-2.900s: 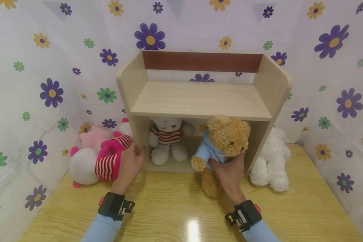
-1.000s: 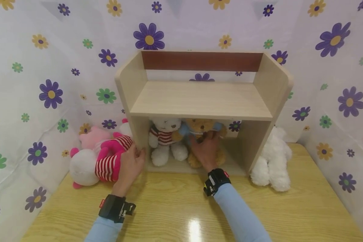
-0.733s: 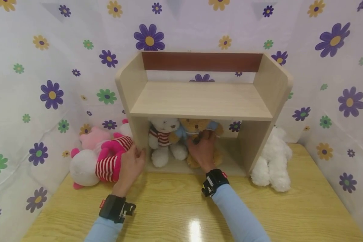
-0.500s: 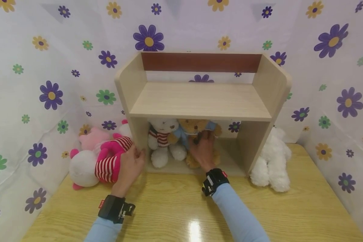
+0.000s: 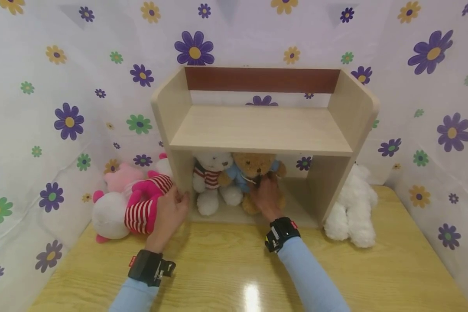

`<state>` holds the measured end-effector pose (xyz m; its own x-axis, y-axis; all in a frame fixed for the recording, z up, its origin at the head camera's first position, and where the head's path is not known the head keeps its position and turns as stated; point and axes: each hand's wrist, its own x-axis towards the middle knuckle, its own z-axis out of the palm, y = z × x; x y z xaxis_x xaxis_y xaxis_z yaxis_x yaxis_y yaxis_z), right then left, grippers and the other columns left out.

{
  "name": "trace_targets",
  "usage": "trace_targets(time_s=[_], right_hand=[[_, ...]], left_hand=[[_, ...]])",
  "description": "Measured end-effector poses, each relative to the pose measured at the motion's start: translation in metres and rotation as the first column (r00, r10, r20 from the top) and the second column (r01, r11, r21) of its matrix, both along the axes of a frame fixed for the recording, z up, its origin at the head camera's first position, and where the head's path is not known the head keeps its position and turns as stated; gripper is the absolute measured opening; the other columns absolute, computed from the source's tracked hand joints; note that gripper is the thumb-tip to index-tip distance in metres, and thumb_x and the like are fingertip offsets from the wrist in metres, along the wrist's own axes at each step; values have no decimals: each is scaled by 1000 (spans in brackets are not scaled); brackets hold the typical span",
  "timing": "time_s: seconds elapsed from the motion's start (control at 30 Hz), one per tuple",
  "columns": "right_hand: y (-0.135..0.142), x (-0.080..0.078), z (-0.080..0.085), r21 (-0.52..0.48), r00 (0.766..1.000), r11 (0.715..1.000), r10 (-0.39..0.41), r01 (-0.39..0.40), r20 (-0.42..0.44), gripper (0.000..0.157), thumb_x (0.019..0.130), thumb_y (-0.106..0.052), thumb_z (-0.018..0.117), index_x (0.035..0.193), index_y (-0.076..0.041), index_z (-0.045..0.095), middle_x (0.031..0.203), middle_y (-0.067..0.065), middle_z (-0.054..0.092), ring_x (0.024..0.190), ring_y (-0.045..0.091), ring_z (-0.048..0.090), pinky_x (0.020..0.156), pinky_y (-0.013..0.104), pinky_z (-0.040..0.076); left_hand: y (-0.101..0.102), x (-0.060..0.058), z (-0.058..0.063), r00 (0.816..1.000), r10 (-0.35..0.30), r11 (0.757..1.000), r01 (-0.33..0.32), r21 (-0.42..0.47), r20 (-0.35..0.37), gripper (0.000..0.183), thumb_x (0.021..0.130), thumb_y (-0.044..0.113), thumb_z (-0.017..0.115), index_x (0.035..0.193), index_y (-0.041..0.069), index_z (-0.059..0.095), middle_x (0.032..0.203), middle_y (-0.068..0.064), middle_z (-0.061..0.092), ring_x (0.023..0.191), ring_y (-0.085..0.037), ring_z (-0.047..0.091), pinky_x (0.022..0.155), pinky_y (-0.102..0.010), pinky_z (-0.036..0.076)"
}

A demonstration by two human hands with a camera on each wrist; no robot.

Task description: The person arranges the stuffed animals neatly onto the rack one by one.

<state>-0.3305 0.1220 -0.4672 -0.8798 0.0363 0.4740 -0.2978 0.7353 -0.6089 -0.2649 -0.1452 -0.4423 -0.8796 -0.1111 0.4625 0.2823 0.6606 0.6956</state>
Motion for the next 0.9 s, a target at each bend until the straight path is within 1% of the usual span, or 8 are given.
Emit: trace_targets(time_s=[0.1,0.17,0.23,0.3,0.37,0.5,0.73,0.9], right_hand=[[4,2,2,42,1000,999,-4,4,-2,28,93,-26,76,86,2,72,102,28,68,97,42,64,73,53,55],[7,5,3,42,1000,999,10,-10,-6,28,92,-26,76,91,2,72,106,29,69,99,43,65,76,53,55],[11,8,2,31,1000,999,25,-25,2,29,93,-24,76,100,3,72,118,29,67,102,44,66,79,54,56],[13,11,2,20,999,999,37,-37,23,31,94,-23,74,110,3,71,124,30,65,105,45,66,81,54,56],[15,14,3,1,998,999,45,-45,53,33,95,-22,71,117,3,69,130,29,62,108,45,66,83,55,56],[18,20,5,-27,996,998,58,-56,71,38,97,-21,69,126,3,66,138,29,57,111,45,65,83,55,56],[27,33,6,-22,993,993,112,-113,-26,43,96,-16,70,132,6,62,137,30,58,112,47,65,88,58,55],[38,48,7,25,994,995,93,-91,-53,46,95,-18,71,133,5,61,135,30,60,101,47,69,85,59,56]], left_hand=[[0,1,2,1000,-3,1000,3,5,9,16,95,10,64,104,-3,65,68,-18,65,59,-21,50,51,-33,41],[-1,1,2,1000,-4,1000,4,8,19,16,96,11,64,105,-3,65,69,-18,66,59,-23,53,52,-35,43],[-2,1,2,1000,1,1000,-2,3,23,17,96,12,65,105,-2,66,72,-18,68,62,-25,59,53,-37,47],[-2,1,2,1000,0,1000,0,2,24,17,95,12,65,104,-2,66,73,-18,68,62,-27,61,54,-38,48],[-3,-1,2,1000,-6,1000,6,-1,19,18,96,13,65,105,-2,65,72,-16,66,62,-25,59,53,-36,46],[-3,-5,1,999,-28,1000,28,6,17,17,97,15,64,104,-1,63,67,-8,53,59,-21,47,50,-31,37],[-3,-7,-3,999,-28,1000,28,-3,37,16,99,15,62,102,0,62,64,-4,46,56,-18,44,49,-30,35],[-2,-6,-3,999,-18,1000,19,-6,46,17,99,16,62,105,-1,62,64,-7,52,58,-20,47,51,-31,39]])
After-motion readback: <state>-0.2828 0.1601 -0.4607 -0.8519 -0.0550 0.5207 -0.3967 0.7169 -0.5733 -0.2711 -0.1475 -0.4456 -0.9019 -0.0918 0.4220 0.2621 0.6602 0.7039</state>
